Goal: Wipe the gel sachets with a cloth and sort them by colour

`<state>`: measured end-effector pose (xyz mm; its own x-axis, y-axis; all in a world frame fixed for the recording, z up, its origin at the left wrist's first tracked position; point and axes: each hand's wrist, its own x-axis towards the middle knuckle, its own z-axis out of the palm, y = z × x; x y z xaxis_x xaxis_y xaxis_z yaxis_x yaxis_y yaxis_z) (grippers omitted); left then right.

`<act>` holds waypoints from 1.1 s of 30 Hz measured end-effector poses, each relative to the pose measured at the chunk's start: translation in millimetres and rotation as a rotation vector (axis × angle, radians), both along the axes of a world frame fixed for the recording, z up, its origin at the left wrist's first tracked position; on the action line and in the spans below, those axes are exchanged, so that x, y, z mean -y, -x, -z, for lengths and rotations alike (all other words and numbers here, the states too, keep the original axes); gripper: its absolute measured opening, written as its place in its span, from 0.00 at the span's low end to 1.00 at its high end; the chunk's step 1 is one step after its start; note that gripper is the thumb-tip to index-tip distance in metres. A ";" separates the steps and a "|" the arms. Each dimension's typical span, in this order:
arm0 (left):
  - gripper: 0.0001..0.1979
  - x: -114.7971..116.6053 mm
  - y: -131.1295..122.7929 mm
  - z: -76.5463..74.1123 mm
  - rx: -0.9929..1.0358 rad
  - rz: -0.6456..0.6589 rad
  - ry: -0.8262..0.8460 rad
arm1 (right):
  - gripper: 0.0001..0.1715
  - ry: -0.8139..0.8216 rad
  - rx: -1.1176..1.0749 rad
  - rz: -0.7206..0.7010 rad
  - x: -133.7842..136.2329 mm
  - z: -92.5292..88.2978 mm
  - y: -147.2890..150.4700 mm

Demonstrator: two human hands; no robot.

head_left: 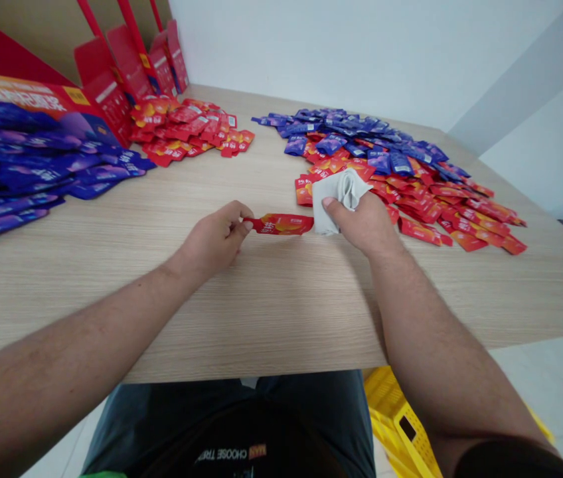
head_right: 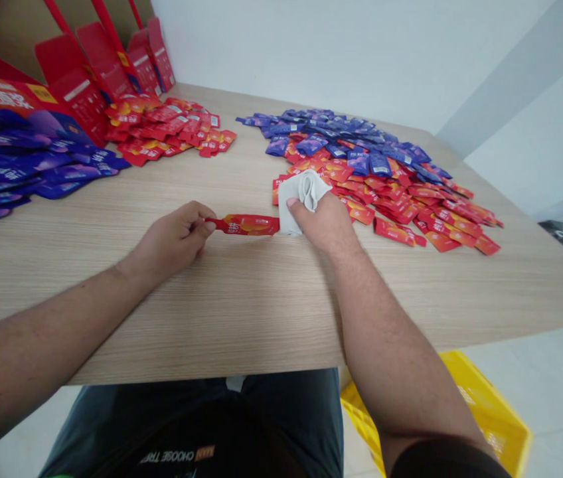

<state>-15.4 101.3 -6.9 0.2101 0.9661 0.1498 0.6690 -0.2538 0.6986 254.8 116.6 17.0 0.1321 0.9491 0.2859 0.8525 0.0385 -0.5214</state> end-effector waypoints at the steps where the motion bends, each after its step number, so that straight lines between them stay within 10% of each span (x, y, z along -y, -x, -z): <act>1: 0.09 -0.4 0.1 0.6 0.030 -0.003 0.040 | 0.25 0.003 0.003 0.001 0.0 -0.2 0.0; 13: 0.03 0.7 -10.1 -1.9 0.452 -0.058 0.353 | 0.23 0.083 0.091 -0.050 4.3 -3.9 2.9; 26: 0.09 0.4 -17.4 14.1 0.334 0.218 0.210 | 0.23 0.147 0.163 -0.369 25.2 9.2 50.5; 33: 0.10 0.9 -18.1 12.2 0.359 0.196 0.260 | 0.23 0.199 0.277 -0.128 14.5 4.8 30.9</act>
<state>2.7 100.4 -19.2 0.3714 0.9285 0.0048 0.3315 -0.1374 0.9334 223.8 102.1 12.2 -0.0483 0.9936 0.1020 0.9571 0.0753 -0.2797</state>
